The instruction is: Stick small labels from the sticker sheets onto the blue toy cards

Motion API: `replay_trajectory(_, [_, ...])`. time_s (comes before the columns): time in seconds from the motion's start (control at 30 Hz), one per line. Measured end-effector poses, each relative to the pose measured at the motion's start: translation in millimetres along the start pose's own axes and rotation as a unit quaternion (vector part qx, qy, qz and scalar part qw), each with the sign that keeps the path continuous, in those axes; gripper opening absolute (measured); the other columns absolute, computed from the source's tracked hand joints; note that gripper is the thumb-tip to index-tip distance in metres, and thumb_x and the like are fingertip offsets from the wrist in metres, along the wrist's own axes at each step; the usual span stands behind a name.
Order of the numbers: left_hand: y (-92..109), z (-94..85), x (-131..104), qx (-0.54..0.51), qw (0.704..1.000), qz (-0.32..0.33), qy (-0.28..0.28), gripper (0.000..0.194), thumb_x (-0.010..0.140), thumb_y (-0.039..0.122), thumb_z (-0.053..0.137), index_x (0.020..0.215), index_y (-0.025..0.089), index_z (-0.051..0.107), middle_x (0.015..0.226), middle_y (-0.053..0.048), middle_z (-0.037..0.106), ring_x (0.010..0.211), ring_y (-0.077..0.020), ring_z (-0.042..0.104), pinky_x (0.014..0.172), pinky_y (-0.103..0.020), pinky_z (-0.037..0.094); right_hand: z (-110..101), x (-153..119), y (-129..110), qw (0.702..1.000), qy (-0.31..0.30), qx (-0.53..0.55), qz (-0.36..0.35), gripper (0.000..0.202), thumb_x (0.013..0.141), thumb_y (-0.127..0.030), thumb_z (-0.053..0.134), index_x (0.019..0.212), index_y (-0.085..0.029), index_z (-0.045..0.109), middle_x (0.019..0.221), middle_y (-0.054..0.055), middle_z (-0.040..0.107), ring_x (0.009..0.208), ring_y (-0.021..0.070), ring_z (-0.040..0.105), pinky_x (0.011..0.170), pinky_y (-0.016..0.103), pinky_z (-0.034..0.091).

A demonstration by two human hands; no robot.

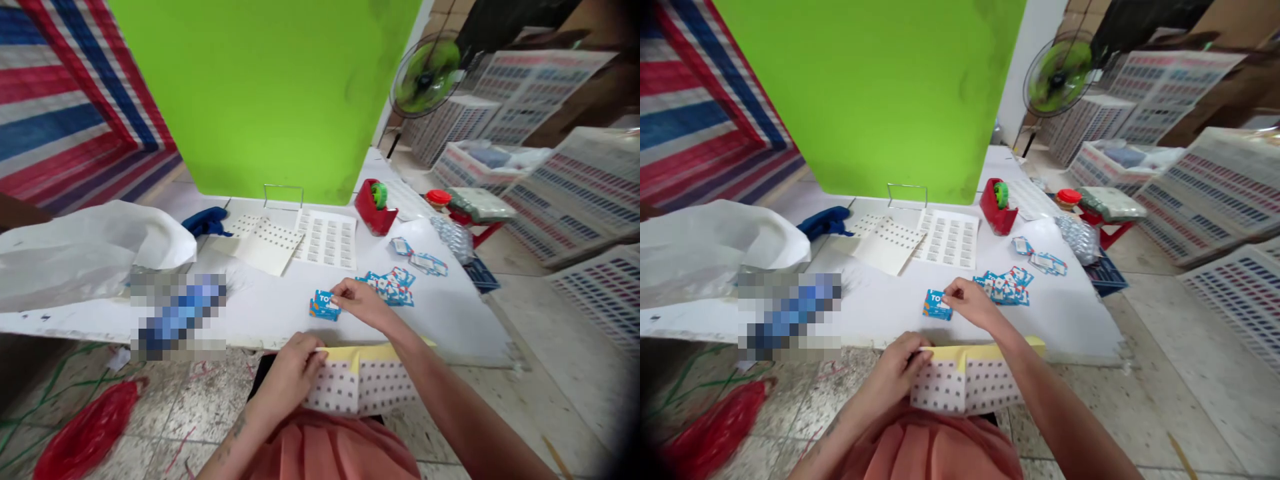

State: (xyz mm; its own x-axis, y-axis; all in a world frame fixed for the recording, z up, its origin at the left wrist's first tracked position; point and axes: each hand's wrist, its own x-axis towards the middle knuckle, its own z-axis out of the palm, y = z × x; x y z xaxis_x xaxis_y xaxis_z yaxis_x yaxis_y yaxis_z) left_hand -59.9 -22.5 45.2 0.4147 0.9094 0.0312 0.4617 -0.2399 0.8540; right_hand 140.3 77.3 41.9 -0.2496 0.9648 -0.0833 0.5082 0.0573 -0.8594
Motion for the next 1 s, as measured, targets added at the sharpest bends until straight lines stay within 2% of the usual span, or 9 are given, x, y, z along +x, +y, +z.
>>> replay_trajectory(0.1, [-3.1,1.8,0.1,-0.054,0.997,-0.051,-0.019,0.02,0.091,0.028,0.041,0.08,0.018,0.055,0.074,0.0,0.059,0.071,-0.0149,0.053,0.065,-0.024,0.037,0.0,-1.0,0.0,0.999,0.001,0.044,0.03,0.016,0.069,-0.031,0.062,0.071,-0.018,0.052,0.055,-0.006,0.049,0.051,0.0101,0.045,0.048,0.022,0.032])
replay_trajectory(0.2, [-5.9,4.9,1.8,-0.068,0.995,-0.074,-0.026,0.022,0.09,0.032,0.041,0.082,0.018,0.055,0.069,0.002,0.057,0.066,-0.0142,0.052,0.061,-0.023,0.035,-2.0,-2.6,3.4,0.997,0.011,0.07,0.02,0.017,0.068,-0.029,0.063,0.073,-0.018,0.05,0.054,-0.007,0.047,0.052,0.0094,0.045,0.048,0.021,0.032])
replay_trajectory(0.27, [-7.0,6.6,3.1,-0.069,0.994,-0.081,-0.027,0.023,0.09,0.035,0.041,0.083,0.018,0.055,0.066,0.002,0.056,0.065,-0.0142,0.051,0.06,-0.022,0.034,-5.2,-4.0,6.9,0.995,0.007,0.092,0.022,0.02,0.067,-0.027,0.063,0.08,-0.019,0.051,0.057,-0.007,0.049,0.052,0.0094,0.046,0.049,0.021,0.033])
replay_trajectory(0.37, [-7.4,8.3,4.7,-0.075,0.993,-0.082,-0.031,0.024,0.089,0.036,0.041,0.084,0.018,0.056,0.067,0.002,0.056,0.065,-0.0145,0.051,0.06,-0.023,0.034,-10.8,-6.6,12.3,0.992,-0.001,0.124,0.034,0.038,0.067,-0.024,0.063,0.101,-0.02,0.048,0.058,-0.009,0.049,0.051,0.0088,0.046,0.047,0.02,0.032])
replay_trajectory(0.43, [-7.3,9.1,5.5,-0.08,0.993,-0.08,-0.034,0.024,0.089,0.036,0.041,0.083,0.018,0.056,0.068,0.001,0.057,0.066,-0.0147,0.051,0.061,-0.023,0.035,-13.0,-7.8,15.5,0.992,0.0,0.123,0.041,0.042,0.066,-0.022,0.064,0.105,-0.02,0.049,0.058,-0.009,0.049,0.05,0.0083,0.045,0.047,0.019,0.032])
replay_trajectory(0.63, [-6.2,10.6,7.6,-0.073,0.994,-0.077,-0.031,0.023,0.089,0.035,0.041,0.083,0.018,0.056,0.067,0.002,0.057,0.064,-0.0142,0.051,0.06,-0.022,0.035,-1.4,-2.9,18.9,0.995,-0.006,0.089,0.052,0.016,0.069,-0.022,0.062,0.084,-0.016,0.06,0.057,-0.006,0.051,0.051,0.0085,0.047,0.048,0.02,0.034])
replay_trajectory(0.87, [-5.0,9.1,5.4,-0.061,0.995,-0.077,-0.024,0.023,0.088,0.034,0.041,0.081,0.018,0.056,0.067,0.001,0.058,0.064,-0.0143,0.051,0.059,-0.023,0.034,11.8,5.4,2.3,0.997,0.003,-0.078,0.013,0.007,0.072,-0.019,0.062,0.079,-0.018,0.063,0.062,-0.003,0.057,0.058,0.0106,0.052,0.055,0.022,0.037])
replay_trajectory(1.0, [-7.2,9.3,4.6,-0.054,0.995,-0.08,-0.024,0.023,0.089,0.035,0.04,0.083,0.018,0.056,0.067,0.001,0.058,0.064,-0.0145,0.051,0.06,-0.023,0.034,10.1,6.1,1.1,0.993,0.034,-0.114,-0.018,0.005,0.071,-0.022,0.065,0.075,-0.018,0.064,0.075,0.001,0.06,0.068,0.0129,0.054,0.064,0.025,0.041])
